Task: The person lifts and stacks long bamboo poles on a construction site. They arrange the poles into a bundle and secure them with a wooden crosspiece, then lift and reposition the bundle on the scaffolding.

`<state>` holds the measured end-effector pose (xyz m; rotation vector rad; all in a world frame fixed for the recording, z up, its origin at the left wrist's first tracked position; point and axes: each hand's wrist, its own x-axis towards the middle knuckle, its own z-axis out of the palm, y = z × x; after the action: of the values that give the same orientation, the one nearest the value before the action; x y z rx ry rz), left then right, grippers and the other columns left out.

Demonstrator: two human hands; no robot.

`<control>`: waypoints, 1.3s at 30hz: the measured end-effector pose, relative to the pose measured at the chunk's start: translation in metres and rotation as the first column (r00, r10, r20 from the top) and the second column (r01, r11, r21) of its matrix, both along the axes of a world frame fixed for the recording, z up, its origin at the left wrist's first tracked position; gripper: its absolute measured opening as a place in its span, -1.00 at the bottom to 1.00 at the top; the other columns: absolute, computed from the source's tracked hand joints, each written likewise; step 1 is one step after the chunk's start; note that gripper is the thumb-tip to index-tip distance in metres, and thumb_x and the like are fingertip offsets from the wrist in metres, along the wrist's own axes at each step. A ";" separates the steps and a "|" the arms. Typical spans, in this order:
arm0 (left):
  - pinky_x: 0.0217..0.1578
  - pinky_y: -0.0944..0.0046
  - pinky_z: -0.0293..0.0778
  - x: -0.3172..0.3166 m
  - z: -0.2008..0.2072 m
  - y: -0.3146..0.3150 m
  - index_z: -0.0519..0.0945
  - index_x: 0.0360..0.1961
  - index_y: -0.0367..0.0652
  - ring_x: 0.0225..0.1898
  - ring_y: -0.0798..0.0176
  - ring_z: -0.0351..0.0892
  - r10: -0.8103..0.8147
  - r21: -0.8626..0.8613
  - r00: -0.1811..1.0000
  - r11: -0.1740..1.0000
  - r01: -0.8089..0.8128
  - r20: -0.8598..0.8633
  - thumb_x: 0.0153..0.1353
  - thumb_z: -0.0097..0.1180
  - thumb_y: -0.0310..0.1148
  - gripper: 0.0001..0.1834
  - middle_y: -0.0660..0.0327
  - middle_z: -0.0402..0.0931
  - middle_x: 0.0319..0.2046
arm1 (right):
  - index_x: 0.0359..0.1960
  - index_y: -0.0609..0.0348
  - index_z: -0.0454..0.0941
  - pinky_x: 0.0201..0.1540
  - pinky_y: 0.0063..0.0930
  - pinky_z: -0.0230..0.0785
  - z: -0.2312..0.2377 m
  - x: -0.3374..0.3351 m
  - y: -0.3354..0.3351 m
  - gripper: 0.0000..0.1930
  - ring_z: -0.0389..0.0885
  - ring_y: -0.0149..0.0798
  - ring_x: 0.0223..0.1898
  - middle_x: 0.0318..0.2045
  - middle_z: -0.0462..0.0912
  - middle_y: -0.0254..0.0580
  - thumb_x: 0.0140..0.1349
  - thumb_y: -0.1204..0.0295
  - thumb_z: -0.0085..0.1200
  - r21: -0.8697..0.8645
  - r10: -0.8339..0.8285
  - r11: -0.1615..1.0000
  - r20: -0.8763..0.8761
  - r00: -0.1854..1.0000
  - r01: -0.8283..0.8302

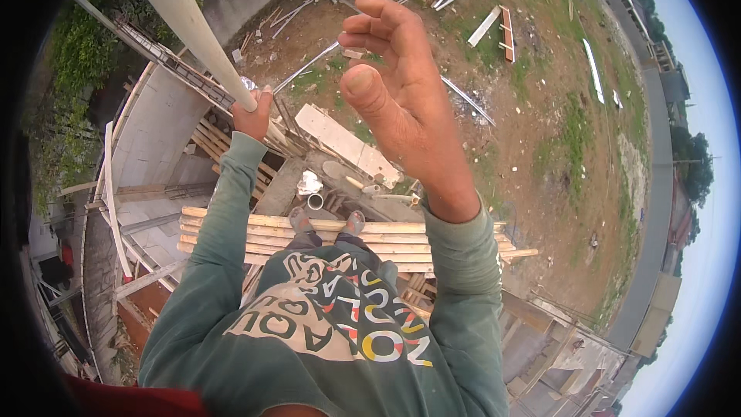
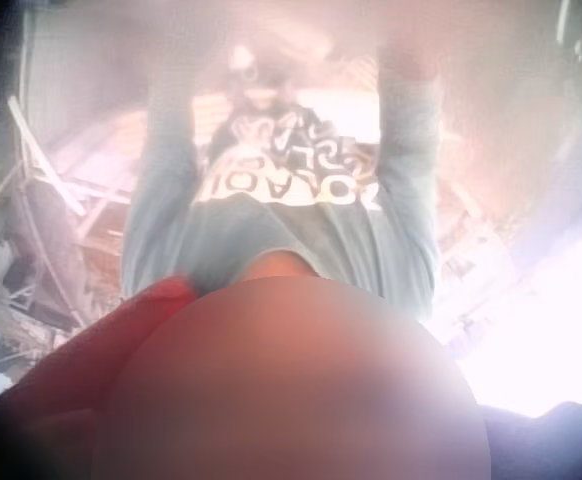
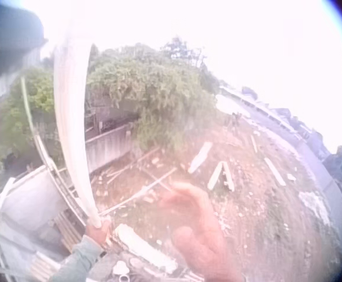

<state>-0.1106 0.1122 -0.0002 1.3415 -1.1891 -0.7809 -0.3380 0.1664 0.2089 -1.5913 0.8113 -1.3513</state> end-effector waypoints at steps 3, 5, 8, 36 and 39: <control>-0.61 0.30 0.10 -0.012 -0.024 0.008 0.35 -0.70 -0.25 -0.63 0.51 0.15 -0.119 0.019 0.993 0.993 0.119 -0.009 0.19 0.15 -0.32 -0.60 0.40 0.22 -0.75 | 0.16 0.24 0.27 -0.02 -0.38 0.38 -0.102 -0.063 0.009 -0.44 0.51 -0.24 -0.05 -0.11 0.50 -0.10 0.29 0.10 0.06 0.225 -0.186 0.953 -0.092 0.978 0.203; -0.61 0.32 0.07 -0.028 -0.028 0.011 0.31 -0.70 -0.22 -0.62 0.52 0.12 -0.124 0.060 0.992 0.990 0.124 -0.001 0.22 0.12 -0.33 -0.60 0.42 0.18 -0.74 | 0.08 0.30 0.35 -0.05 -0.33 0.41 -0.179 -0.100 0.034 -0.46 0.57 -0.17 -0.09 -0.14 0.56 0.02 0.28 0.08 0.07 0.293 -0.362 0.828 -0.371 0.855 0.477; -0.59 0.36 0.06 -0.031 -0.012 -0.016 0.28 -0.67 -0.12 -0.62 0.52 0.09 -0.018 0.068 0.986 0.997 0.030 -0.168 0.27 0.07 -0.33 -0.63 0.43 0.15 -0.72 | -0.07 0.33 0.45 -0.24 -0.27 0.47 -0.301 -0.137 0.114 -0.57 0.66 -0.04 -0.33 -0.40 0.64 0.06 0.24 0.17 0.10 0.483 -0.316 0.639 -0.545 0.777 0.599; -0.27 0.27 0.16 -0.009 0.003 -0.008 0.14 -0.67 0.02 -0.62 0.41 0.06 -0.169 0.034 0.968 0.983 0.179 -0.183 0.37 -0.11 -0.16 -0.56 0.39 0.06 -0.72 | -0.40 0.23 0.54 -0.29 -0.04 0.36 -0.535 -0.139 0.381 -0.68 0.58 0.13 -0.35 -0.49 0.59 0.07 0.18 0.16 0.12 0.857 -0.116 0.016 -0.509 0.853 0.514; -0.27 0.27 0.15 -0.010 -0.011 0.000 0.13 -0.67 0.02 -0.61 0.41 0.05 -0.166 0.062 0.975 0.982 0.177 -0.148 0.37 -0.12 -0.16 -0.56 0.39 0.05 -0.72 | -0.37 0.23 0.53 -0.31 -0.06 0.38 -0.545 -0.142 0.389 -0.67 0.59 0.12 -0.37 -0.50 0.60 0.06 0.18 0.15 0.12 0.855 -0.047 0.029 -0.517 0.855 0.518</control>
<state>-0.1202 0.1118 -0.0115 1.2320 -1.1819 -1.0372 -0.4802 0.5558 -0.3362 -0.4332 1.8743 -0.3204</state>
